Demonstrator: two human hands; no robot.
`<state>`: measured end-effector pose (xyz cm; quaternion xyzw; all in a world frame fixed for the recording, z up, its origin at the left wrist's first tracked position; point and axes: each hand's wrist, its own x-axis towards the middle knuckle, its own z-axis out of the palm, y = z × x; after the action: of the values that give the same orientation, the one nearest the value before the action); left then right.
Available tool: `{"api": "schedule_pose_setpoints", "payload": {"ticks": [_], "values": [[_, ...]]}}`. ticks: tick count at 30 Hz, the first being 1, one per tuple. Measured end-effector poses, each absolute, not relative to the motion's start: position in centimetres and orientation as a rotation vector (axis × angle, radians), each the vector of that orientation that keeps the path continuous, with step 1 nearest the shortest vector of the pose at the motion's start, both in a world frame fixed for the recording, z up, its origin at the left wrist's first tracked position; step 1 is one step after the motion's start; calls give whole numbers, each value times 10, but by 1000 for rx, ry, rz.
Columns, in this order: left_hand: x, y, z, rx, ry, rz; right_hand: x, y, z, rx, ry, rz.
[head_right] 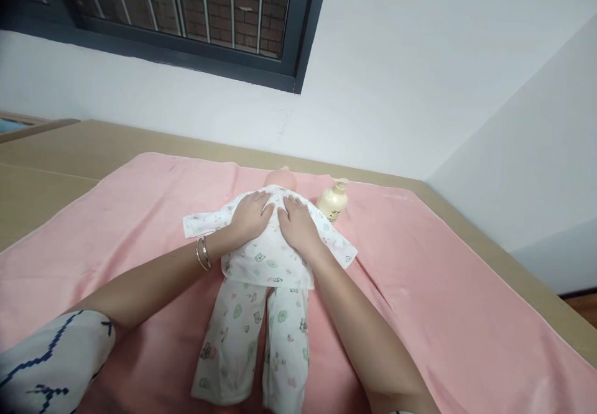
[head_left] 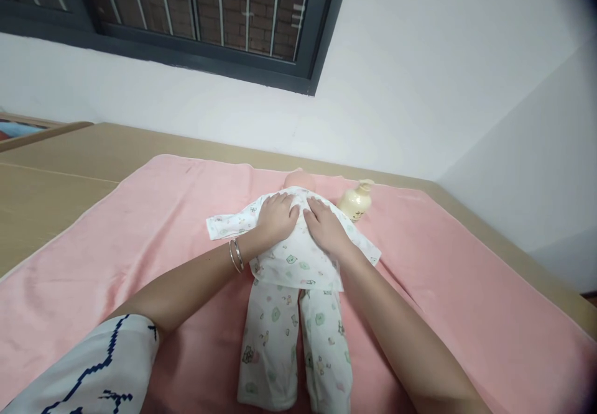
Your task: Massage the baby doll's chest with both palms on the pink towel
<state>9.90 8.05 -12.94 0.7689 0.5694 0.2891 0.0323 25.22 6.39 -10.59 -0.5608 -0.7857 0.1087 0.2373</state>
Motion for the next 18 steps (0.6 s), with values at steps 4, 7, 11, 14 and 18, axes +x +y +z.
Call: {"api": "schedule_pose_setpoints", "payload": {"ticks": [4,7,11,14,18], "values": [[99,80,-136,2372,1784,972,257,65,-101,-1493,-2077,311],[99,81,-138,2367,1790,1016,250,57,-102,-1434,-2042,173],[98,80,-139,2332,1805,1042,240,51,-108,-1451,-2141,186],[98,78,-138,2313,1803,1056,241,49,-106,-1404,-2097,151],[98,77,-137,2318,1796,1085,245,49,-103,-1291,-2005,-2]]}}
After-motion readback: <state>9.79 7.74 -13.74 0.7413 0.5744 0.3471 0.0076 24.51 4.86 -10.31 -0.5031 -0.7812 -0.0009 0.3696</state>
